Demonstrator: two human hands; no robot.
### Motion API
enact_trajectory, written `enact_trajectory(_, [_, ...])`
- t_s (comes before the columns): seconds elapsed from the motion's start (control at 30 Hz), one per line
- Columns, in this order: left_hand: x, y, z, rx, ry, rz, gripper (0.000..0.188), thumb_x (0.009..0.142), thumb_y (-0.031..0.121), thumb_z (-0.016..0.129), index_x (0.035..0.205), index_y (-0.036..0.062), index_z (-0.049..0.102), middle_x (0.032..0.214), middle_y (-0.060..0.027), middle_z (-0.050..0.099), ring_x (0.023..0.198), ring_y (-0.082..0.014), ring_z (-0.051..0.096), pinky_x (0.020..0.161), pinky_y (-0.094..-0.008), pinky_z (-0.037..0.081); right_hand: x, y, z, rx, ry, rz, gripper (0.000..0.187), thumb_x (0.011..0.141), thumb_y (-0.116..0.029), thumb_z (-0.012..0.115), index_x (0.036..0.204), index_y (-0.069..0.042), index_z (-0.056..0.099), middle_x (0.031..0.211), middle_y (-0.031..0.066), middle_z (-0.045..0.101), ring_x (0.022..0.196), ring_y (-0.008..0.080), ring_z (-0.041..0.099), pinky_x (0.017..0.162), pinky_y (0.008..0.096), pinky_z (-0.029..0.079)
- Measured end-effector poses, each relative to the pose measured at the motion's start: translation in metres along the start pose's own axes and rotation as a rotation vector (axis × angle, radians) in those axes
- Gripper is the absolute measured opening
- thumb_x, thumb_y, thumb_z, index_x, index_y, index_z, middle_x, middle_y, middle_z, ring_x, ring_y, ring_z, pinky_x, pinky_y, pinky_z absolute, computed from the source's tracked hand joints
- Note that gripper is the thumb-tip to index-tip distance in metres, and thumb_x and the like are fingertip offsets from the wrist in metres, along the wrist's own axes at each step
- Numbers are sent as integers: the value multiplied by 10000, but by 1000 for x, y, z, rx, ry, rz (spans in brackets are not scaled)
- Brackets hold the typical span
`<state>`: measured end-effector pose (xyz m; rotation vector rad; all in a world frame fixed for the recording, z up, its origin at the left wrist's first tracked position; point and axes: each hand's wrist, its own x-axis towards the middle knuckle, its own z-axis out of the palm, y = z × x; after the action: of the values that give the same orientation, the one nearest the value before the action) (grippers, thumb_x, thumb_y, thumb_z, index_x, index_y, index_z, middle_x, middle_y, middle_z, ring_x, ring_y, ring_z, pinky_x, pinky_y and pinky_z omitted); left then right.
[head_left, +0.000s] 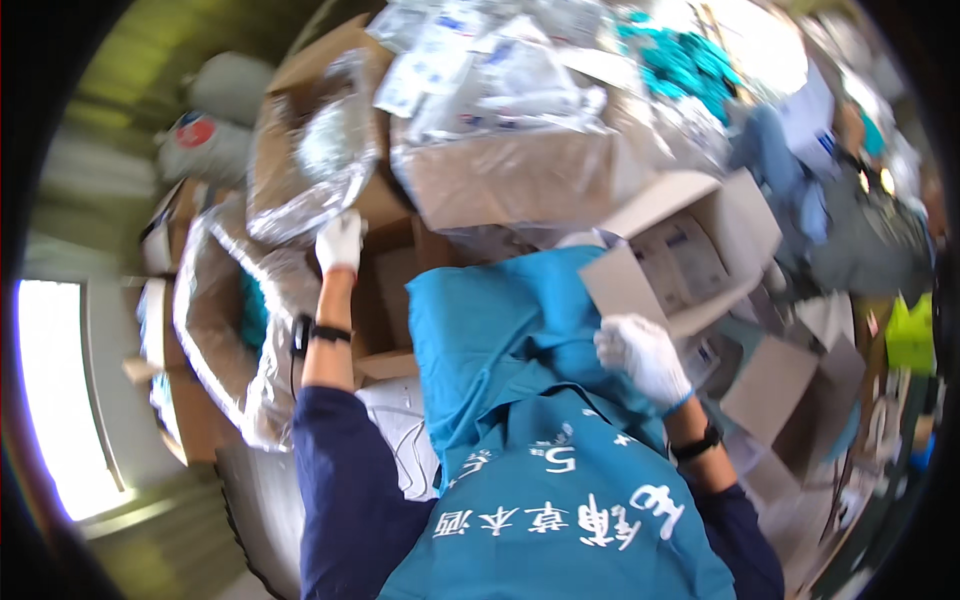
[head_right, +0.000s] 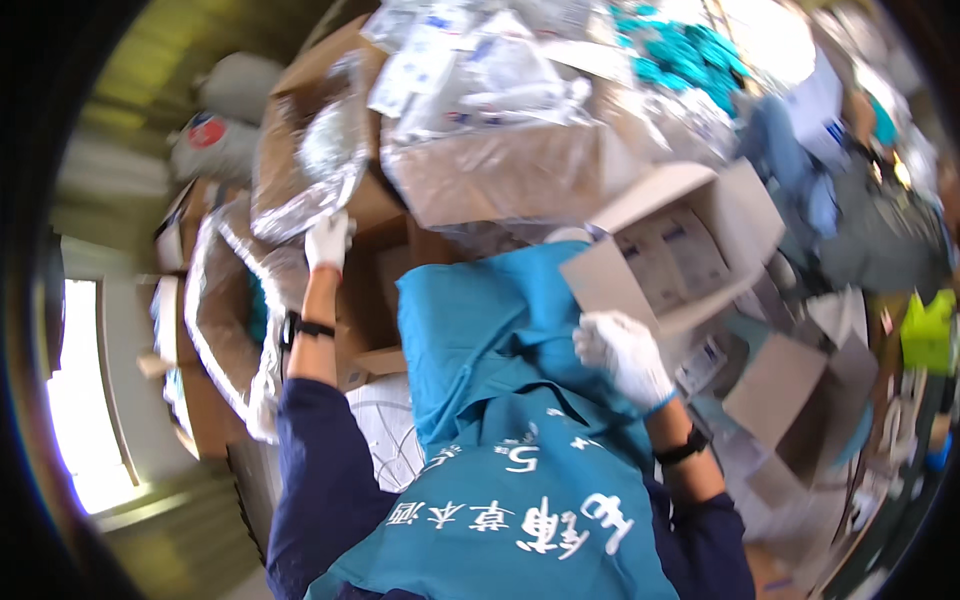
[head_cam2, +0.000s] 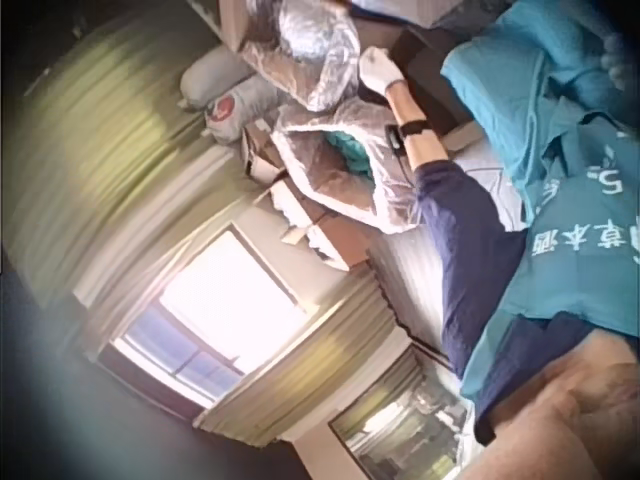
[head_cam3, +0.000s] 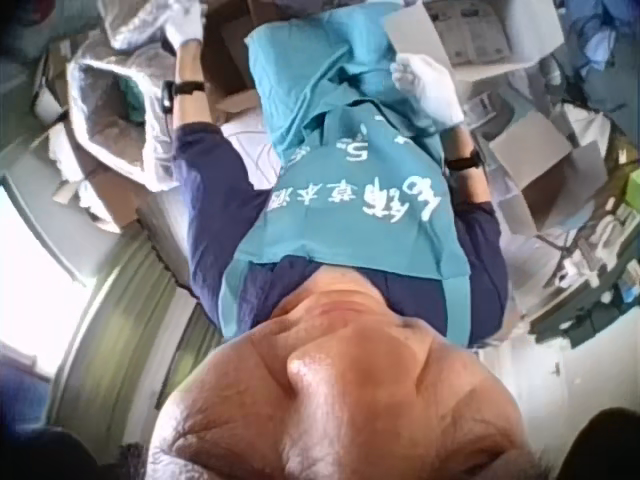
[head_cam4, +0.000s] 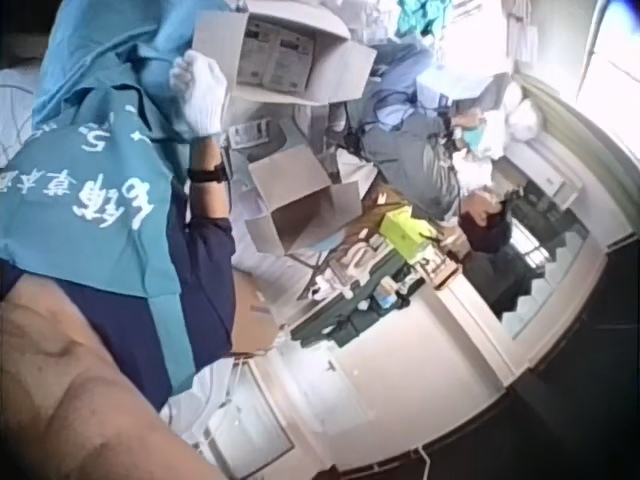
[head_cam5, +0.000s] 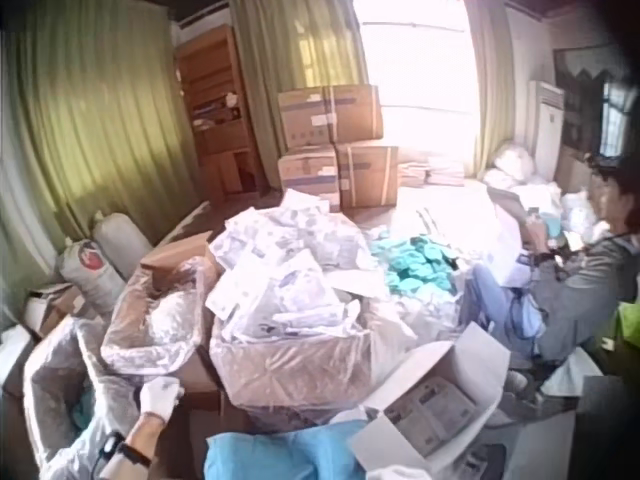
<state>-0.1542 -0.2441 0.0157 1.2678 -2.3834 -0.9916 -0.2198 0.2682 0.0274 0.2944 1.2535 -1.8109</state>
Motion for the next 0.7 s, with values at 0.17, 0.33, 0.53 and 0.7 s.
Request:
enact_trajectory(0.17, [-147, 35, 105, -84, -255, 437, 185, 879, 112, 658, 1045, 58, 720, 1035, -143, 717, 958, -317, 699, 862, -380, 553, 60, -60, -87, -377, 234, -294, 203, 990, -214, 580, 981, -46, 694, 945, 87, 697, 743, 171, 670, 660, 322, 549])
enact_trajectory(0.33, [-249, 127, 185, -214, -462, 1063, 409, 849, 71, 690, 1254, 71, 634, 1210, -145, 674, 976, -299, 700, 876, -370, 560, 154, -82, -157, -1752, 642, -118, 376, 905, -285, 617, 1199, -52, 632, 1073, 205, 698, 946, 381, 696, 868, 427, 549])
enact_trajectory(0.53, [-267, 187, 234, 421, -837, 1225, 850, 692, 258, 853, 1439, 132, 470, 1464, -130, 493, 876, -268, 696, 737, -380, 553, 206, -68, -154, -1915, 752, 400, 1080, 781, -375, 776, 1615, -185, 117, 1627, 153, 206, 1443, 437, 300, 1050, 629, 399])
enact_trajectory(0.7, [-251, 205, 261, 542, -835, 1133, 573, 679, 210, 803, 1194, 110, 570, 1114, -96, 564, 871, -274, 659, 743, -415, 517, 220, -67, -176, -2030, 681, 123, 860, 854, -320, 712, 1568, -181, 255, 1574, 163, 299, 1287, 482, 486, 901, 542, 541])
